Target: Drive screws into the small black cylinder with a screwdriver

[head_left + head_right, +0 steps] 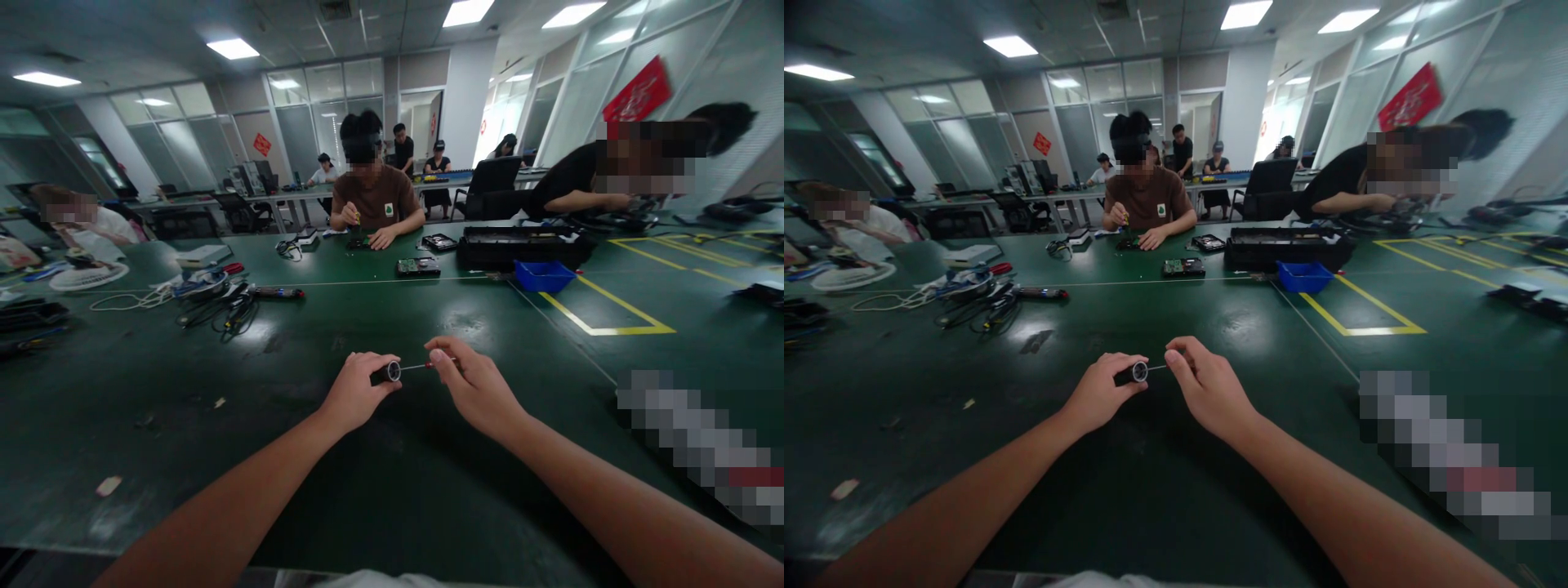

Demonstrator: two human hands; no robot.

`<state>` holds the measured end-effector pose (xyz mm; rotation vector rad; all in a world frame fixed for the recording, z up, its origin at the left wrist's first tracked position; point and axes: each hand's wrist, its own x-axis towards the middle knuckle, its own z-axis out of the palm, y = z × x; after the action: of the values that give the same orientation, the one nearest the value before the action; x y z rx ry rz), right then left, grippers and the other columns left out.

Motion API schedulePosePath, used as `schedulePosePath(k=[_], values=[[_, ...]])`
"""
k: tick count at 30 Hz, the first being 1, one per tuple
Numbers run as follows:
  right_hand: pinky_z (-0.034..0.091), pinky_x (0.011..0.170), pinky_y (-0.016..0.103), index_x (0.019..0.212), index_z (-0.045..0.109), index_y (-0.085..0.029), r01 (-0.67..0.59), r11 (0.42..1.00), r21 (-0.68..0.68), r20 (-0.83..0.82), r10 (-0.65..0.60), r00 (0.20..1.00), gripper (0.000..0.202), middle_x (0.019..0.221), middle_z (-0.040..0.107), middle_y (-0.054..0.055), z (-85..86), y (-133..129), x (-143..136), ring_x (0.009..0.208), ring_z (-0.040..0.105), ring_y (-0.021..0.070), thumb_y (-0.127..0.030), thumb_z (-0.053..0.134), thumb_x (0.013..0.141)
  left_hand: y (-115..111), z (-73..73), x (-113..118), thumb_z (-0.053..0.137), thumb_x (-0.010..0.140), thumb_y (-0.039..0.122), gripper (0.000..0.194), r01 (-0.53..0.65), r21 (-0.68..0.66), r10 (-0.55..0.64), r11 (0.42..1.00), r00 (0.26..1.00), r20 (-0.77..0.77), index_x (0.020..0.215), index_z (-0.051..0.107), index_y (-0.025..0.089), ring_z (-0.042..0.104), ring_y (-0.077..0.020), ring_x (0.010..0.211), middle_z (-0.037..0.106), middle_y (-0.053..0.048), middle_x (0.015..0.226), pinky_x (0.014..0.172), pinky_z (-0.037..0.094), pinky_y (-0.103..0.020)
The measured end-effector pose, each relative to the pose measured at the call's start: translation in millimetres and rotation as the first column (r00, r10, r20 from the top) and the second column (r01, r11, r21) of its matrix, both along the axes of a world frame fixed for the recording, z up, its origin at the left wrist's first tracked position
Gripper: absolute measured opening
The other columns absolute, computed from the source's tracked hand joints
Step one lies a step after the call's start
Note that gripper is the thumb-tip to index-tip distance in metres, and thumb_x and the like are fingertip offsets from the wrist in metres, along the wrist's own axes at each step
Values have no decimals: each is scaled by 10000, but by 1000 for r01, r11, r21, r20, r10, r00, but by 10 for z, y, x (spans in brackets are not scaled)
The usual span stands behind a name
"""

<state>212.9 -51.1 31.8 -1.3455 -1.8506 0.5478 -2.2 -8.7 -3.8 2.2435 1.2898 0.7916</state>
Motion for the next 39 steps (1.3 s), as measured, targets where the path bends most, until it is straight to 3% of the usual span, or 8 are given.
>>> schedulePosePath(k=[6, 11, 16, 19, 25, 30, 36, 39], values=[[391, 547, 289, 1152, 609, -215, 13, 1000, 22, 44, -14, 999, 288, 816, 690, 20, -17, 18, 4, 580, 551, 156, -361, 410, 1002, 2, -1, 4, 752, 817, 255, 371, 14, 1, -14, 1000, 1000, 0, 1179, 681, 291, 580, -229, 1022, 697, 2, 1105, 908, 410, -389], [421, 593, 290, 1198, 567, -196, 3, 1000, 11, 27, -3, 1000, 277, 814, 664, 18, 8, -17, 7, 658, 584, 167, -315, 447, 978, -9, 20, -1, 737, 827, 259, 364, 11, -7, -11, 1000, 1000, 6, 1186, 679, 285, 578, -236, 1036, 695, -11, 1115, 931, 409, -403], [409, 565, 299, 1126, 601, -209, 15, 999, -36, 17, -15, 1000, 333, 740, 640, 8, 24, -12, 11, 614, 588, 169, -401, 353, 1015, -21, 32, 4, 733, 826, 260, 360, 6, -10, -6, 1000, 1000, 5, 1181, 684, 282, 579, -246, 1042, 697, -23, 1114, 925, 422, -406], [411, 555, 304, 1178, 572, -215, 13, 999, -43, 19, -12, 1000, 315, 783, 666, 21, 15, -5, 12, 612, 590, 174, -396, 376, 1010, -19, 34, 1, 721, 833, 271, 358, 8, -9, -8, 1000, 1000, -3, 1189, 681, 280, 579, -249, 1046, 693, -31, 1124, 934, 424, -412], [492, 701, 346, 1150, 545, -223, -10, 1000, 26, -55, 12, 998, 226, 950, 680, 62, 4, -5, 10, 825, 647, 212, -340, 498, 962, -21, 60, 0, 728, 829, 256, 363, 1, -9, -1, 1000, 1000, -3, 1188, 679, 276, 584, -248, 1043, 694, -28, 1122, 949, 421, -416], [442, 589, 311, 1016, 638, -226, -9, 1000, -28, -8, 9, 1000, 351, 784, 655, 21, 5, 12, 19, 648, 603, 176, -437, 358, 1015, -19, 37, 8, 730, 826, 244, 350, 13, -4, -13, 1000, 1000, -6, 1172, 686, 277, 587, -246, 1047, 696, -27, 1117, 951, 416, -408], [435, 625, 300, 1153, 583, -224, 0, 1000, -7, -17, 0, 1000, 262, 813, 654, 13, -6, 2, 22, 706, 608, 179, -315, 391, 1000, -14, 28, 2, 736, 820, 247, 365, 6, -11, -6, 1000, 1000, 0, 1180, 683, 275, 580, -244, 1038, 693, -28, 1111, 923, 424, -396], [429, 616, 299, 1124, 594, -228, 13, 1000, -13, -27, -13, 1000, 271, 810, 649, 9, -13, 7, 24, 691, 601, 176, -357, 384, 1010, -19, 34, 1, 730, 827, 246, 361, 3, -14, -3, 1000, 1000, 7, 1184, 683, 270, 575, -244, 1040, 693, -30, 1121, 929, 422, -398]])
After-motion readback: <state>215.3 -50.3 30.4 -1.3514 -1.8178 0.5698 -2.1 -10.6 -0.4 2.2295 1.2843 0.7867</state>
